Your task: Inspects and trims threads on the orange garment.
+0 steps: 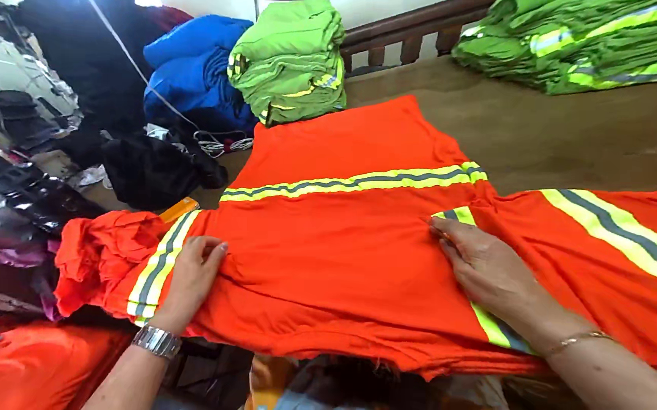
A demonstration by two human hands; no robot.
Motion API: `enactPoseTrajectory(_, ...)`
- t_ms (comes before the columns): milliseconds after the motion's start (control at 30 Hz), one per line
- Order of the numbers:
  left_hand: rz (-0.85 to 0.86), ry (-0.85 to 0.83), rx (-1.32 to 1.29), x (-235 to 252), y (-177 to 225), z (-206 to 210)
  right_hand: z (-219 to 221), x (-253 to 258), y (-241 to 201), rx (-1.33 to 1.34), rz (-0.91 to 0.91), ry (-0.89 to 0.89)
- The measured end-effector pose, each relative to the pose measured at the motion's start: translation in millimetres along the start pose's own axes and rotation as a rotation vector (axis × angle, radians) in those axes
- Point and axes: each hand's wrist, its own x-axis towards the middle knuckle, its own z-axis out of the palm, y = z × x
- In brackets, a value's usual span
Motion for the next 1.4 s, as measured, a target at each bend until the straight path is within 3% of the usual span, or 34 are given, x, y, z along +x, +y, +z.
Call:
enactPoseTrajectory(100, -0.104, 0.094, -0.185, 5, -1, -4, 1, -2, 2, -0.038, -0.05, 0.02)
enactPoseTrajectory(233, -0.054, -0.179, -0.048, 7, 19, -1, 2, -5, 3, -0.075, -0.07, 0.034)
enactPoseTrajectory(333, -0.147, -0.257, -0.28, 11, 27, -5, 2, -5, 5, -0.074, -0.075, 0.024)
enactPoseTrajectory(400, -0.223, -0.157, -0.515, 15, 25, -12, 1, -5, 6, -0.075, -0.069, 0.017)
enactPoseTrajectory(467, -0.242, 0.035, -0.543, 22, 11, -14, 1, -6, 6, -0.069, -0.056, 0.006)
enactPoseTrajectory(533, -0.15, 0.117, -0.338, 16, -2, -9, 1, -6, 5, -0.069, -0.047, 0.003)
enactPoseTrajectory(633, -0.027, 0.012, -0.169, -9, -1, -3, 1, -6, 3, -0.076, -0.041, 0.0)
enactPoseTrajectory(767, 0.071, -0.047, -0.3, -34, 7, -13, 0, -7, 4, -0.091, -0.045, -0.009)
enactPoseTrajectory(933, 0.292, 0.163, -0.285, -77, 8, 27, -23, 5, -56, -0.091, 0.158, -0.12)
enactPoseTrajectory(1067, 0.209, 0.24, -0.292, -91, 10, 35, -2, -6, -4, -0.122, -0.029, -0.02)
enactPoseTrajectory(1200, 0.107, 0.184, -0.03, -87, 19, 26, -25, 3, -54, -0.108, 0.136, -0.122)
enactPoseTrajectory(1267, 0.094, 0.146, -0.028, -76, 23, 21, -25, 4, -57, -0.102, 0.131, -0.112)
enactPoseTrajectory(1400, 0.208, -0.078, -0.444, -47, 21, 13, 0, -7, -1, -0.115, -0.032, -0.033)
